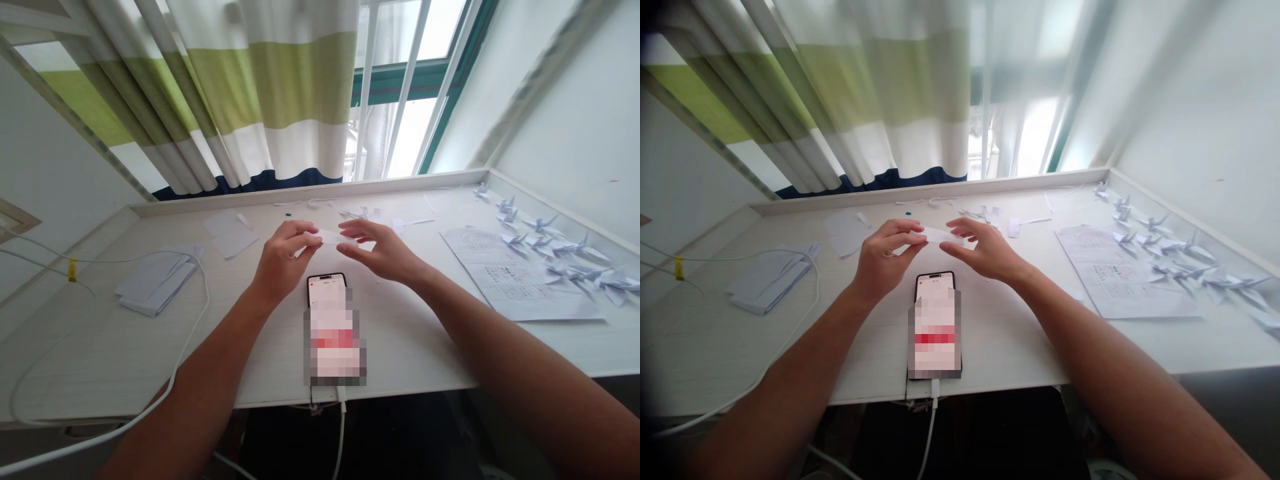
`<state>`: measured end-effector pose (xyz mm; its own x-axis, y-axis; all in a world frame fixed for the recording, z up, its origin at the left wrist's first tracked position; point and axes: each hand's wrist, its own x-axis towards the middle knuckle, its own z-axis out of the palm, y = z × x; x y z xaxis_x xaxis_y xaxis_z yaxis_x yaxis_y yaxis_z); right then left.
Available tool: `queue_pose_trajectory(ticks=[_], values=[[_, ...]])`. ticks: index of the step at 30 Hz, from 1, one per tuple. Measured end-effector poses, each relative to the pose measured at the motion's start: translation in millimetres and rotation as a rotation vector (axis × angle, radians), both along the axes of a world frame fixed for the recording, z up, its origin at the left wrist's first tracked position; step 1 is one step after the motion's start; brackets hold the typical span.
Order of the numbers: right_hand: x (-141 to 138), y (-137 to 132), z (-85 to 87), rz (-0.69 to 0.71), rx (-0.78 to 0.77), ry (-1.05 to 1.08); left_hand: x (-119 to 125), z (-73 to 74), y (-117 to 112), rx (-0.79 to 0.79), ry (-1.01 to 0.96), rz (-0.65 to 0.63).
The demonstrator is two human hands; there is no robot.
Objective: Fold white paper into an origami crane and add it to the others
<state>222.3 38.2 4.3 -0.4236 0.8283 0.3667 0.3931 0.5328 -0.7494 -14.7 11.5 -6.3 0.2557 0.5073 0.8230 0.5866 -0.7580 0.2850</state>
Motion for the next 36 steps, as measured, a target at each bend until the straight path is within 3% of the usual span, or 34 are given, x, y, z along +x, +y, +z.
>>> queue_pose_trajectory(ticks=[6, 12, 20, 25, 28, 31, 33, 36], values=[[1.1, 4.4, 3.1, -0.027, -0.11, 0.08, 2.0, 1.5, -1.2, -0.018, 0.021, -0.042], [5.4, 8.4, 4.3, 0.113, -0.45, 0.292, 2.6, 7.1, -4.7, -0.032, 0.108, -0.113], [6.1, 6.9, 4.7, 0.166, -0.599, 0.428, 3.9, 9.1, -8.5, 0.061, 0.212, -0.148], [4.6, 7.2, 3.5, 0.086, -0.458, 0.396, 7.2, 7.5, -9.3, 0.036, 0.184, -0.066], [3.6, 5.9, 2.8, -0.032, -0.096, 0.27, 7.2, 6.3, -7.7, 0.025, 0.116, 0.006], [2.6, 2.4, 4.0, 0.004, 0.233, 0.157, 6.3, 5.7, -6.0, -0.026, 0.05, 0.051], [1.6, 0.6, 4.3, 0.036, 0.323, 0.101, 6.3, 5.8, -5.9, -0.064, 0.022, 0.058], [0.4, 0.7, 2.5, 0.053, 0.338, 0.043, 8.0, 5.8, -7.5, -0.107, -0.018, 0.045]])
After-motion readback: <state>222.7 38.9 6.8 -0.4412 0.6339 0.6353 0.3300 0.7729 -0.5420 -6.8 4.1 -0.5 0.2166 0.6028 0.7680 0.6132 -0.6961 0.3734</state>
